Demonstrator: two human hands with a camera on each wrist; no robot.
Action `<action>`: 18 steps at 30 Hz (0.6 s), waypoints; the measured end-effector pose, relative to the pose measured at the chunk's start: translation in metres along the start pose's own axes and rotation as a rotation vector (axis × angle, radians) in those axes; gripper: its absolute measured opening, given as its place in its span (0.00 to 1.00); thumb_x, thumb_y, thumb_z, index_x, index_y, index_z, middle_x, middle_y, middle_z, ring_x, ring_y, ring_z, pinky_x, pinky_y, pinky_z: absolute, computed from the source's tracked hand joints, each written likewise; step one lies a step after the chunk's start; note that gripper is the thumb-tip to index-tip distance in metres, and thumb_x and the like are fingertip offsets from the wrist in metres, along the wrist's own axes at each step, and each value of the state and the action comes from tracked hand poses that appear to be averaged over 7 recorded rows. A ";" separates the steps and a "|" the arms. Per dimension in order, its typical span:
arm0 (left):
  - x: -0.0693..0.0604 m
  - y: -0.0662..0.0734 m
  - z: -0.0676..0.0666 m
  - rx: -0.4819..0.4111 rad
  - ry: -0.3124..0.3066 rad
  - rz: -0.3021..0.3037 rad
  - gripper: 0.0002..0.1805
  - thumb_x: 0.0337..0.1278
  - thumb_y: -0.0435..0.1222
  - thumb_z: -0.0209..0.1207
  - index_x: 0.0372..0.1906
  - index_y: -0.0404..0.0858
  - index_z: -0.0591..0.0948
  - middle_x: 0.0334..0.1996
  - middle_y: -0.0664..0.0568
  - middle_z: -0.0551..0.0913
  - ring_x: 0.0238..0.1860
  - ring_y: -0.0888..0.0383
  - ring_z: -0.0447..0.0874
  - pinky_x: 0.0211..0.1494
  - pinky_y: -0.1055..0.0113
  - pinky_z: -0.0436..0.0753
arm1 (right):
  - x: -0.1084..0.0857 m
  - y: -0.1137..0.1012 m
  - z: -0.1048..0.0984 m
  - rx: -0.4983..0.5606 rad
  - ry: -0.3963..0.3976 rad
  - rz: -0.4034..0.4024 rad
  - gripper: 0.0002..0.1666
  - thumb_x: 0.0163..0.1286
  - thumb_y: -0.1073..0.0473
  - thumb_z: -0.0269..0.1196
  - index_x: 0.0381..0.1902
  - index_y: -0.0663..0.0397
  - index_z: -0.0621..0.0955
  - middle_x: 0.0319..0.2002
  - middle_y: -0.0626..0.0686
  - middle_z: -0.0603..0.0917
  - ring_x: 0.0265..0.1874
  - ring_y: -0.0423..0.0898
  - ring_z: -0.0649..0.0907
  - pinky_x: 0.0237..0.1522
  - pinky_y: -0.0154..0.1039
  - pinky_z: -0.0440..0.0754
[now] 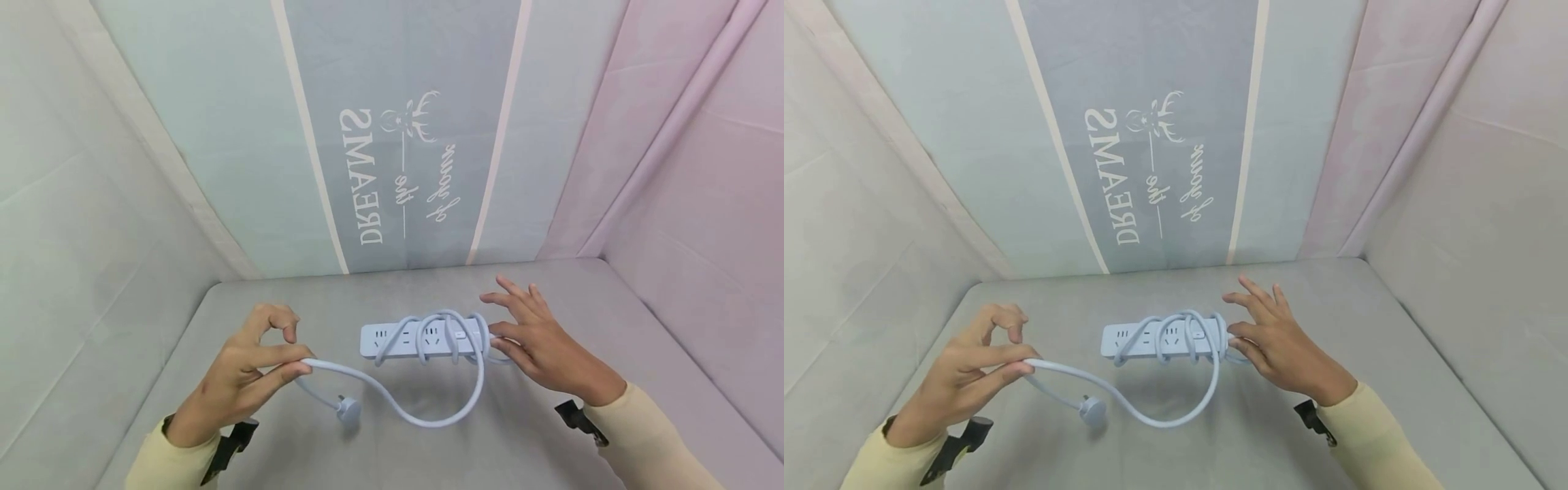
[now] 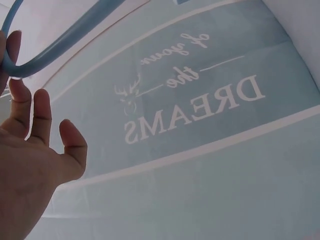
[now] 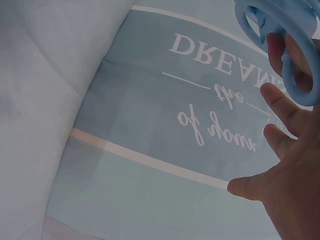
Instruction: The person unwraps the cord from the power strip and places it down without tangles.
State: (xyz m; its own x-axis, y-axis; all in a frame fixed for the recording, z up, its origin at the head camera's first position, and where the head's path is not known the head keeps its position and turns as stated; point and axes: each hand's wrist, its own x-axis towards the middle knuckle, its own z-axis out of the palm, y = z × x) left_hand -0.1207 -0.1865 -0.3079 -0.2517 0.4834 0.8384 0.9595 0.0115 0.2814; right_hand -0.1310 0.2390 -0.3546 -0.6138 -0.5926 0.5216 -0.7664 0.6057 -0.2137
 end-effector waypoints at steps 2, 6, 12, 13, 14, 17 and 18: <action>0.001 0.000 0.000 0.012 0.020 -0.005 0.12 0.67 0.39 0.61 0.33 0.34 0.87 0.36 0.44 0.67 0.48 0.52 0.68 0.61 0.67 0.67 | 0.000 0.000 0.001 -0.002 -0.001 0.007 0.07 0.70 0.60 0.63 0.41 0.43 0.86 0.66 0.56 0.72 0.75 0.63 0.55 0.71 0.68 0.36; 0.002 -0.001 0.000 0.038 0.074 0.002 0.13 0.67 0.40 0.62 0.34 0.34 0.88 0.34 0.43 0.68 0.47 0.53 0.69 0.60 0.66 0.68 | -0.002 -0.001 0.004 -0.013 -0.002 0.013 0.09 0.66 0.63 0.65 0.41 0.43 0.87 0.66 0.56 0.72 0.76 0.62 0.54 0.71 0.68 0.35; 0.005 -0.005 0.002 0.018 0.190 0.021 0.12 0.65 0.38 0.64 0.34 0.32 0.88 0.34 0.43 0.69 0.46 0.53 0.70 0.59 0.65 0.69 | -0.006 -0.002 0.010 -0.030 -0.001 0.012 0.10 0.67 0.62 0.65 0.42 0.42 0.87 0.66 0.55 0.72 0.76 0.60 0.54 0.71 0.67 0.35; 0.006 -0.006 0.002 0.016 0.210 0.023 0.12 0.65 0.38 0.64 0.34 0.32 0.88 0.34 0.43 0.68 0.46 0.53 0.70 0.58 0.65 0.69 | -0.007 -0.002 0.011 -0.031 0.000 0.012 0.10 0.67 0.62 0.65 0.42 0.41 0.87 0.65 0.55 0.72 0.76 0.60 0.54 0.71 0.67 0.35; 0.007 -0.006 0.003 0.017 0.228 0.025 0.12 0.64 0.38 0.64 0.33 0.32 0.88 0.34 0.43 0.69 0.46 0.53 0.69 0.58 0.65 0.69 | -0.007 -0.002 0.012 -0.033 0.001 0.011 0.10 0.67 0.62 0.65 0.42 0.41 0.87 0.65 0.55 0.72 0.76 0.60 0.54 0.71 0.67 0.35; 0.008 -0.009 0.004 0.033 0.281 0.025 0.13 0.64 0.38 0.65 0.32 0.31 0.88 0.33 0.43 0.68 0.44 0.54 0.69 0.57 0.65 0.69 | -0.009 -0.003 0.016 -0.038 0.001 0.012 0.11 0.66 0.62 0.66 0.43 0.41 0.87 0.65 0.55 0.73 0.76 0.60 0.54 0.71 0.67 0.35; 0.008 -0.010 0.004 0.039 0.297 0.023 0.13 0.64 0.39 0.65 0.32 0.30 0.88 0.33 0.43 0.68 0.43 0.54 0.68 0.57 0.65 0.69 | -0.009 -0.003 0.017 -0.040 0.002 0.013 0.11 0.66 0.63 0.66 0.43 0.41 0.87 0.65 0.55 0.73 0.76 0.60 0.54 0.71 0.67 0.35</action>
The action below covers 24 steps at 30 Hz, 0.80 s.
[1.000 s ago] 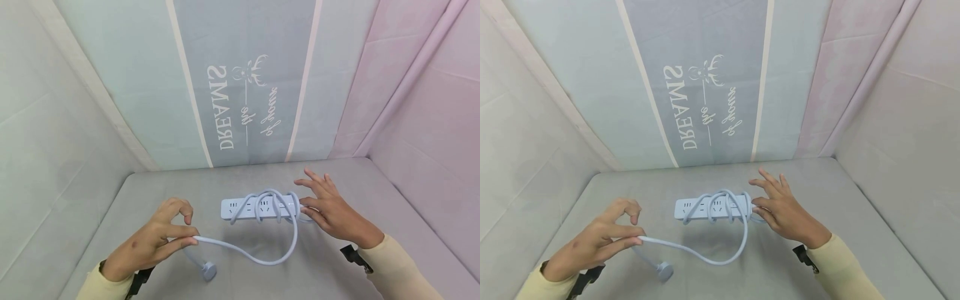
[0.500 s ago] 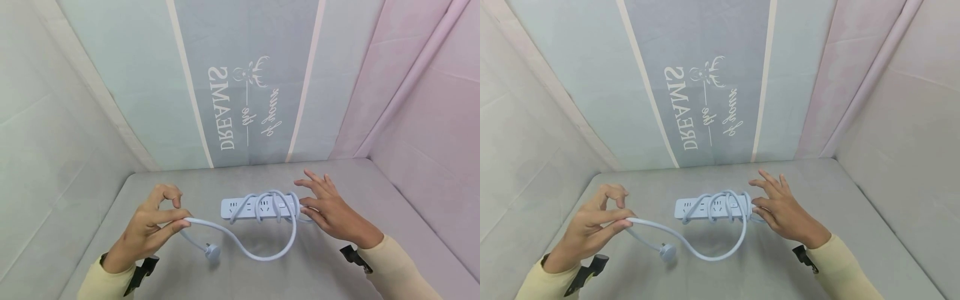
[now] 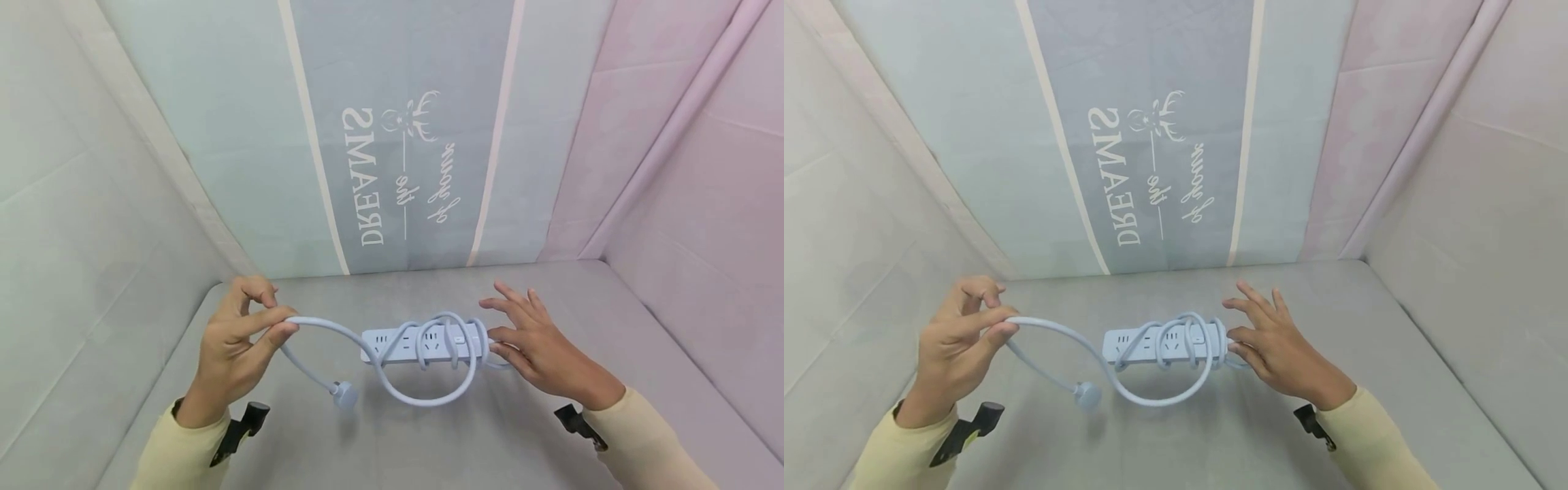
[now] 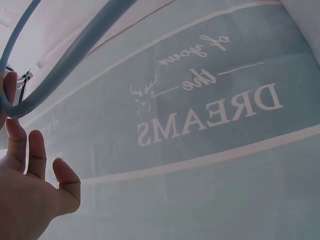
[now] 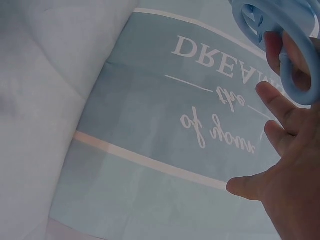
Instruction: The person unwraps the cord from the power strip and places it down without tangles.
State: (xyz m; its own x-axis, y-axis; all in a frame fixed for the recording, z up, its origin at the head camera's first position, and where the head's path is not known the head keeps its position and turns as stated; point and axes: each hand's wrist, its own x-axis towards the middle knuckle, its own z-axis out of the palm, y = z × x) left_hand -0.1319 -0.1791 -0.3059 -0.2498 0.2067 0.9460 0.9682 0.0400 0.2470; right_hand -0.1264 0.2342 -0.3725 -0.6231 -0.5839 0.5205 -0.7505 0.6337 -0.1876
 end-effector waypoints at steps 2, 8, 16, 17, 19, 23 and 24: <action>0.001 -0.002 0.000 0.028 0.030 -0.013 0.14 0.63 0.40 0.65 0.31 0.30 0.88 0.32 0.43 0.68 0.42 0.55 0.68 0.57 0.65 0.70 | -0.001 0.000 0.001 0.001 0.000 0.001 0.12 0.65 0.64 0.66 0.43 0.41 0.87 0.65 0.55 0.73 0.76 0.60 0.54 0.71 0.67 0.35; 0.004 -0.007 0.001 0.101 0.122 -0.062 0.19 0.62 0.44 0.66 0.30 0.29 0.87 0.32 0.45 0.69 0.43 0.56 0.70 0.57 0.63 0.71 | -0.003 0.001 0.002 0.008 0.011 -0.017 0.09 0.68 0.62 0.65 0.42 0.43 0.87 0.65 0.56 0.73 0.76 0.60 0.54 0.71 0.68 0.36; 0.008 -0.013 0.001 0.105 0.216 -0.135 0.22 0.60 0.43 0.68 0.31 0.23 0.86 0.36 0.48 0.71 0.42 0.55 0.71 0.45 0.70 0.72 | -0.004 -0.001 0.002 -0.001 0.001 -0.011 0.08 0.67 0.63 0.65 0.41 0.44 0.86 0.65 0.56 0.72 0.77 0.57 0.53 0.71 0.67 0.36; 0.009 -0.014 0.000 0.098 0.227 -0.142 0.22 0.60 0.42 0.68 0.31 0.22 0.86 0.36 0.49 0.71 0.42 0.55 0.71 0.44 0.71 0.71 | -0.004 -0.001 0.002 -0.005 -0.001 -0.009 0.09 0.66 0.63 0.66 0.40 0.44 0.86 0.65 0.56 0.72 0.77 0.57 0.53 0.71 0.67 0.36; 0.009 -0.015 0.000 0.078 0.249 -0.154 0.22 0.59 0.41 0.68 0.31 0.20 0.85 0.37 0.50 0.70 0.43 0.54 0.71 0.44 0.71 0.72 | -0.003 -0.001 0.002 -0.012 -0.005 -0.005 0.09 0.65 0.64 0.66 0.40 0.45 0.86 0.65 0.55 0.73 0.77 0.57 0.53 0.71 0.67 0.36; 0.010 -0.019 -0.001 0.089 0.274 -0.171 0.23 0.59 0.41 0.68 0.31 0.18 0.84 0.39 0.52 0.70 0.42 0.55 0.71 0.45 0.70 0.71 | -0.003 -0.001 0.002 -0.019 -0.005 -0.010 0.06 0.67 0.62 0.65 0.39 0.45 0.86 0.65 0.55 0.73 0.77 0.58 0.53 0.71 0.67 0.37; 0.010 -0.020 -0.001 0.098 0.280 -0.177 0.24 0.59 0.41 0.68 0.31 0.18 0.84 0.39 0.53 0.70 0.42 0.55 0.71 0.45 0.70 0.71 | -0.003 -0.001 0.002 -0.019 -0.005 -0.012 0.06 0.68 0.61 0.65 0.39 0.45 0.86 0.65 0.55 0.73 0.77 0.58 0.53 0.71 0.67 0.37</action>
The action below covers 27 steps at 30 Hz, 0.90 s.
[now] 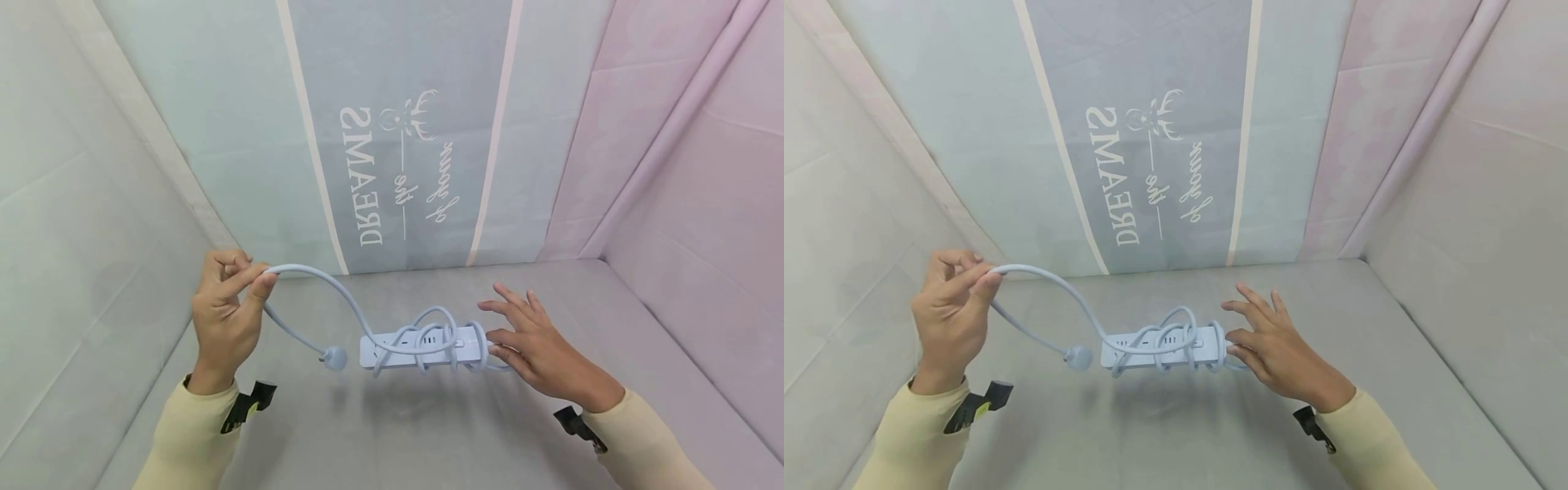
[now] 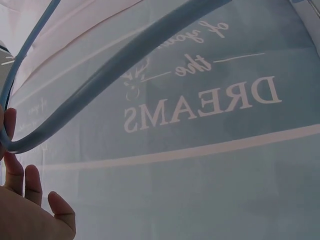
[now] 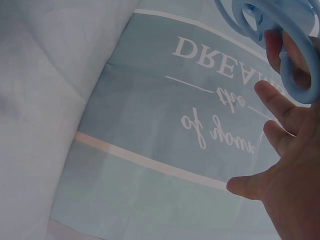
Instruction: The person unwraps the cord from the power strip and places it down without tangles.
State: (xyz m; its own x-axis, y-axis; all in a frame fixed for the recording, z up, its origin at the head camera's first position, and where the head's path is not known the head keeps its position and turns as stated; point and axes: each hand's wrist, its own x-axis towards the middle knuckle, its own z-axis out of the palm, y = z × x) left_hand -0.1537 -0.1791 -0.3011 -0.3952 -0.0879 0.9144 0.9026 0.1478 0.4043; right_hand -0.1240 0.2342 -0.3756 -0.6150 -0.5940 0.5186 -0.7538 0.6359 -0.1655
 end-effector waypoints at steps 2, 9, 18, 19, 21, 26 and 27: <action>0.001 -0.002 0.000 0.033 0.019 -0.013 0.27 0.59 0.43 0.68 0.32 0.17 0.83 0.40 0.55 0.70 0.42 0.56 0.71 0.45 0.70 0.71 | 0.001 0.000 -0.001 0.002 0.000 -0.005 0.05 0.71 0.59 0.63 0.39 0.45 0.86 0.65 0.55 0.73 0.76 0.58 0.54 0.71 0.68 0.37; 0.006 -0.009 -0.001 0.179 0.111 -0.040 0.31 0.58 0.48 0.68 0.31 0.17 0.84 0.39 0.60 0.71 0.44 0.60 0.71 0.47 0.70 0.69 | 0.004 0.001 -0.005 0.008 -0.006 -0.018 0.17 0.79 0.48 0.53 0.39 0.45 0.86 0.65 0.54 0.73 0.76 0.58 0.54 0.71 0.68 0.38; 0.006 -0.014 -0.004 0.298 0.067 -0.054 0.20 0.60 0.39 0.69 0.34 0.20 0.86 0.40 0.63 0.70 0.46 0.62 0.70 0.48 0.69 0.66 | 0.008 0.000 -0.010 0.014 -0.003 -0.028 0.27 0.81 0.42 0.44 0.39 0.46 0.86 0.64 0.54 0.73 0.76 0.59 0.55 0.71 0.68 0.38; 0.006 -0.014 -0.004 0.311 0.060 -0.057 0.18 0.60 0.37 0.69 0.34 0.21 0.86 0.40 0.63 0.70 0.46 0.62 0.69 0.48 0.69 0.65 | 0.008 0.000 -0.011 0.016 -0.002 -0.031 0.27 0.81 0.42 0.44 0.39 0.46 0.86 0.64 0.54 0.73 0.76 0.59 0.55 0.71 0.67 0.38; 0.005 -0.013 -0.003 0.326 0.053 -0.068 0.14 0.58 0.33 0.70 0.34 0.21 0.86 0.40 0.63 0.70 0.46 0.62 0.69 0.47 0.69 0.65 | 0.009 0.000 -0.012 0.020 -0.001 -0.034 0.27 0.81 0.42 0.44 0.39 0.46 0.86 0.64 0.54 0.73 0.76 0.59 0.56 0.71 0.67 0.38; 0.006 -0.012 0.000 0.351 0.035 -0.093 0.11 0.57 0.31 0.70 0.34 0.22 0.87 0.41 0.63 0.69 0.45 0.61 0.67 0.43 0.71 0.63 | 0.010 -0.001 -0.015 0.030 -0.004 -0.034 0.26 0.81 0.42 0.45 0.39 0.46 0.86 0.64 0.54 0.74 0.76 0.59 0.56 0.71 0.67 0.38; 0.006 -0.012 0.001 0.357 0.030 -0.094 0.12 0.57 0.32 0.70 0.34 0.22 0.87 0.41 0.63 0.68 0.45 0.61 0.66 0.42 0.71 0.62 | 0.010 -0.001 -0.015 0.032 -0.004 -0.033 0.26 0.81 0.43 0.45 0.39 0.46 0.86 0.64 0.54 0.74 0.76 0.59 0.55 0.71 0.67 0.38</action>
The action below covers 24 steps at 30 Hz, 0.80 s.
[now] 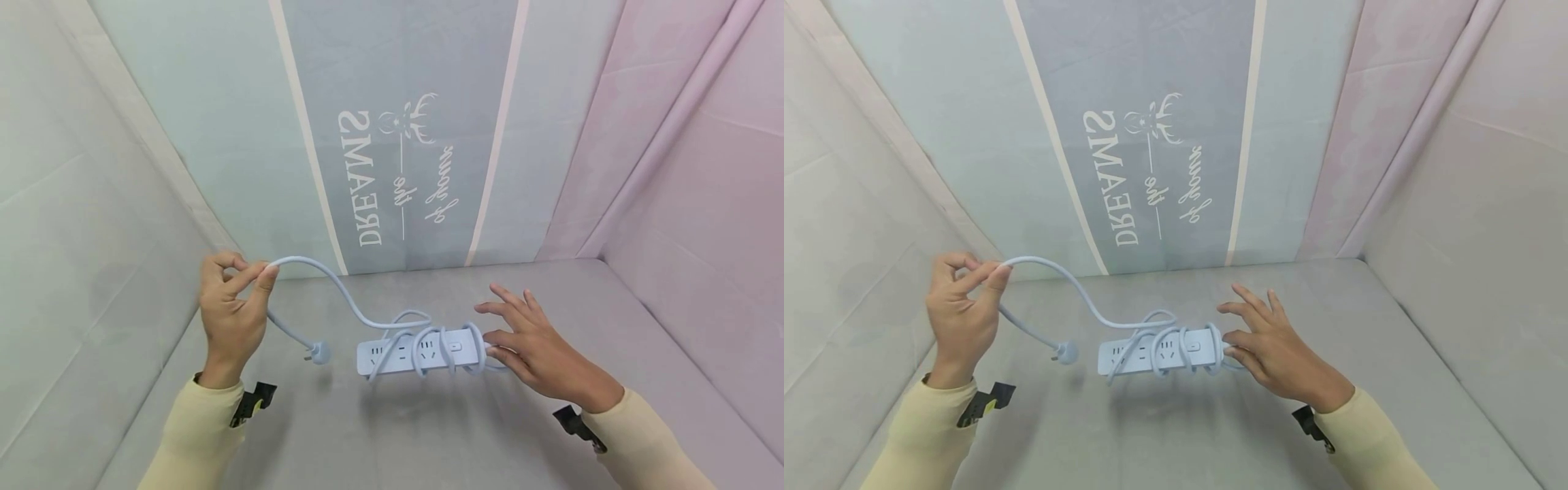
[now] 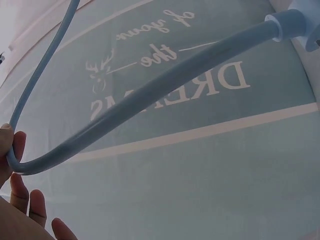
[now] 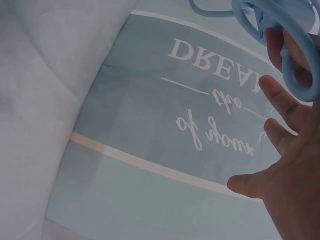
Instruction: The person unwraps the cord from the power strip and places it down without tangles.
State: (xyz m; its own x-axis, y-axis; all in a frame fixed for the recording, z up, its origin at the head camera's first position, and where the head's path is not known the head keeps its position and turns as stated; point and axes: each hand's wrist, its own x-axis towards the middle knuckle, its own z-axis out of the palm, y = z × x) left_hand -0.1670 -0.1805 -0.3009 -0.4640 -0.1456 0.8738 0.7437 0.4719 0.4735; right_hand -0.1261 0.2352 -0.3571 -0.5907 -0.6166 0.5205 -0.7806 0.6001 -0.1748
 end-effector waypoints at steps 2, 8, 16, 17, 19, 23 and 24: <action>-0.002 -0.001 0.001 0.014 -0.004 0.007 0.14 0.58 0.35 0.70 0.33 0.23 0.87 0.40 0.60 0.69 0.43 0.62 0.65 0.40 0.71 0.61 | -0.001 0.000 0.001 0.000 0.001 0.000 0.25 0.81 0.43 0.46 0.39 0.45 0.86 0.64 0.54 0.74 0.76 0.59 0.55 0.71 0.67 0.38; -0.009 -0.006 0.005 0.049 -0.027 0.039 0.22 0.61 0.44 0.68 0.33 0.24 0.88 0.35 0.37 0.69 0.39 0.62 0.61 0.37 0.70 0.58 | -0.003 0.000 0.003 -0.004 0.005 -0.001 0.23 0.81 0.44 0.47 0.39 0.46 0.86 0.64 0.54 0.74 0.76 0.58 0.55 0.72 0.65 0.37; -0.015 -0.008 0.009 0.103 -0.058 0.068 0.06 0.48 0.25 0.72 0.31 0.25 0.88 0.34 0.35 0.68 0.42 0.61 0.60 0.41 0.68 0.58 | -0.005 0.001 0.007 -0.009 0.010 -0.004 0.25 0.81 0.43 0.46 0.39 0.45 0.86 0.64 0.53 0.74 0.76 0.58 0.55 0.72 0.65 0.37; -0.016 -0.008 0.009 0.110 -0.060 0.070 0.07 0.42 0.20 0.72 0.32 0.25 0.88 0.34 0.35 0.69 0.42 0.61 0.60 0.42 0.68 0.57 | -0.006 0.001 0.007 -0.009 0.011 -0.005 0.25 0.81 0.43 0.46 0.39 0.45 0.86 0.64 0.53 0.74 0.76 0.58 0.55 0.72 0.65 0.37; -0.017 -0.009 0.010 0.117 -0.054 0.077 0.07 0.42 0.19 0.72 0.31 0.25 0.88 0.33 0.35 0.69 0.42 0.60 0.60 0.43 0.68 0.57 | -0.007 0.002 0.008 -0.007 0.012 -0.008 0.25 0.81 0.43 0.45 0.39 0.44 0.86 0.64 0.53 0.74 0.76 0.58 0.55 0.72 0.65 0.37; -0.018 -0.010 0.011 0.129 -0.030 0.079 0.08 0.42 0.19 0.72 0.32 0.24 0.88 0.33 0.35 0.69 0.40 0.52 0.62 0.43 0.68 0.57 | -0.008 0.002 0.010 -0.001 0.018 -0.015 0.24 0.81 0.43 0.45 0.39 0.43 0.86 0.63 0.53 0.74 0.76 0.59 0.55 0.72 0.65 0.37; -0.018 -0.011 0.011 0.132 -0.024 0.080 0.07 0.42 0.19 0.72 0.32 0.24 0.88 0.33 0.35 0.68 0.39 0.49 0.62 0.43 0.68 0.57 | -0.008 0.002 0.011 -0.001 0.019 -0.016 0.24 0.81 0.43 0.45 0.39 0.43 0.86 0.63 0.53 0.74 0.76 0.59 0.55 0.72 0.65 0.37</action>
State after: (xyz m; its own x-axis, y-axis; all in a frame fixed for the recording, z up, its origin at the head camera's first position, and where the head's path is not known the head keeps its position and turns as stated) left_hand -0.1720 -0.1737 -0.3230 -0.4182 -0.0828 0.9046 0.7100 0.5913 0.3823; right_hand -0.1254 0.2357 -0.3706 -0.5741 -0.6161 0.5393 -0.7896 0.5908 -0.1656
